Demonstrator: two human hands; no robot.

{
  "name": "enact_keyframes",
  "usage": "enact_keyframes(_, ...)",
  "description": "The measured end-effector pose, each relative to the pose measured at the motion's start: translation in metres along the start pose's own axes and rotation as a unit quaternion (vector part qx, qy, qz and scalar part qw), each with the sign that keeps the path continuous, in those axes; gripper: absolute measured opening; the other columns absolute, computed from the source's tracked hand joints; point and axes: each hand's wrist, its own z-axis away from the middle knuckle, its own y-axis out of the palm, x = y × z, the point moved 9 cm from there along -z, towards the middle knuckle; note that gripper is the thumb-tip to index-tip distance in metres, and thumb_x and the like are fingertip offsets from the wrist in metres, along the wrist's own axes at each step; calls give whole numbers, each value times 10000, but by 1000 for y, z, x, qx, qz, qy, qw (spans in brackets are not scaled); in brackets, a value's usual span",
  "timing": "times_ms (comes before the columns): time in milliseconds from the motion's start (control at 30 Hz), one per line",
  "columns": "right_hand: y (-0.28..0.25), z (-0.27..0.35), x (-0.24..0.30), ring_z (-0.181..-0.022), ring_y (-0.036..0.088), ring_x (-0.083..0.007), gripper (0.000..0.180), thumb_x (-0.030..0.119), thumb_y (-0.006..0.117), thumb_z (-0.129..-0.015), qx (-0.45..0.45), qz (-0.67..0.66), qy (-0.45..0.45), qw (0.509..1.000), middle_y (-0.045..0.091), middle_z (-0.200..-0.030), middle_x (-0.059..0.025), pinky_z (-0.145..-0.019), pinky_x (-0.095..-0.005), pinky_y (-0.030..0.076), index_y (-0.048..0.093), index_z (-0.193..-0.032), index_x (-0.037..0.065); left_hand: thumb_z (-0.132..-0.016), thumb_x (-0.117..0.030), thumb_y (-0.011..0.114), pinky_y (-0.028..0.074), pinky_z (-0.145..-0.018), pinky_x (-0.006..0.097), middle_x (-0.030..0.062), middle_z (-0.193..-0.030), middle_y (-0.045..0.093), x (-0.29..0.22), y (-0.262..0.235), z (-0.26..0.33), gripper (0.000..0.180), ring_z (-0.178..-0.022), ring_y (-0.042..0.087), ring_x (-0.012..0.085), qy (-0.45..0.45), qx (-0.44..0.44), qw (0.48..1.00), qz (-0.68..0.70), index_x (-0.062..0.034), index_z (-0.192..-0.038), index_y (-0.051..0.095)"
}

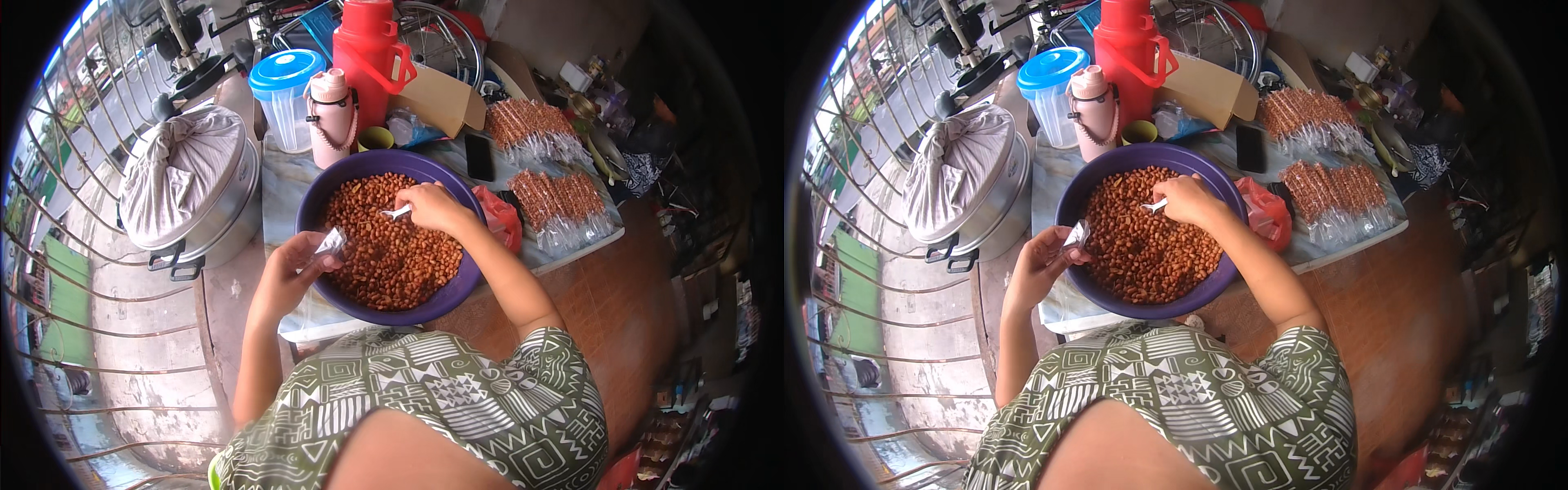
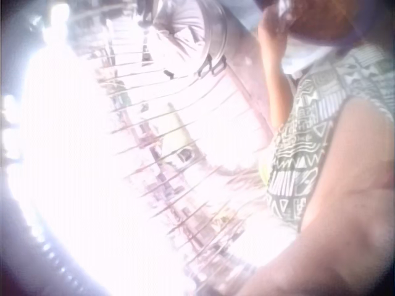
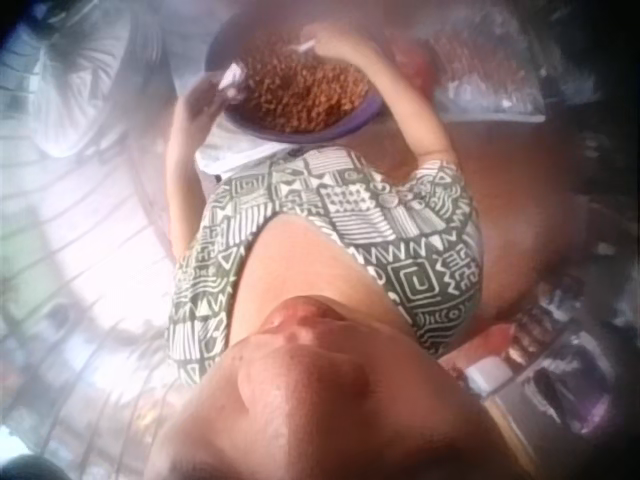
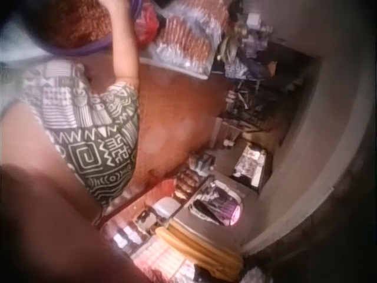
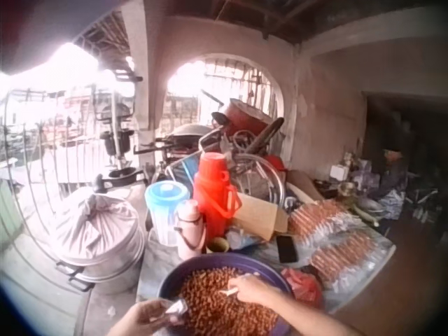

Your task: The person scoops roasted peanuts from a large purple bowl into small clear plastic bags using a white plastic spoon. After filling each bag, the person places it on a tray with other filled bags. The process repeats continuously throughout the clip.

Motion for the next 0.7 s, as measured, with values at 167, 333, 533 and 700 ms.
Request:
enact_keyframes(167,7,20,11,-885,687,-296,158,91,670,-826,26,-97,0,995,715,-884,-125,-809,-401,503,709,-979,92,-1049,-190,506,483,-842,278,42,-887,668,5,20,-4,314,-865,624,129,-19,53,998,-38,44,-1246,577)
enact_keyframes(333,-12,28,-5,-822,678,-184,188,119,764,-796,56,-177,2,983,717,-859,-66,-746,-330,505,723,-976,82,-1044,-202,519,505,-825,276,50,-884,678,5,29,-10,299,-860,647,129,-33,84,996,-9,35,-1209,597)
enact_keyframes(533,-82,37,12,-784,633,-69,217,93,763,-799,64,-235,-36,969,714,-837,-13,-728,-254,487,727,-1010,55,-1042,-240,524,528,-772,253,32,-949,673,20,37,-22,295,-841,652,110,-31,96,991,87,1,-1188,610)
enact_keyframes(700,-123,41,44,-808,611,-50,203,89,761,-804,49,-255,-74,963,697,-857,3,-756,-239,475,729,-1002,62,-1047,-313,501,535,-723,261,31,-925,660,28,37,-23,320,-788,650,124,-84,110,980,143,-32,-1162,604)
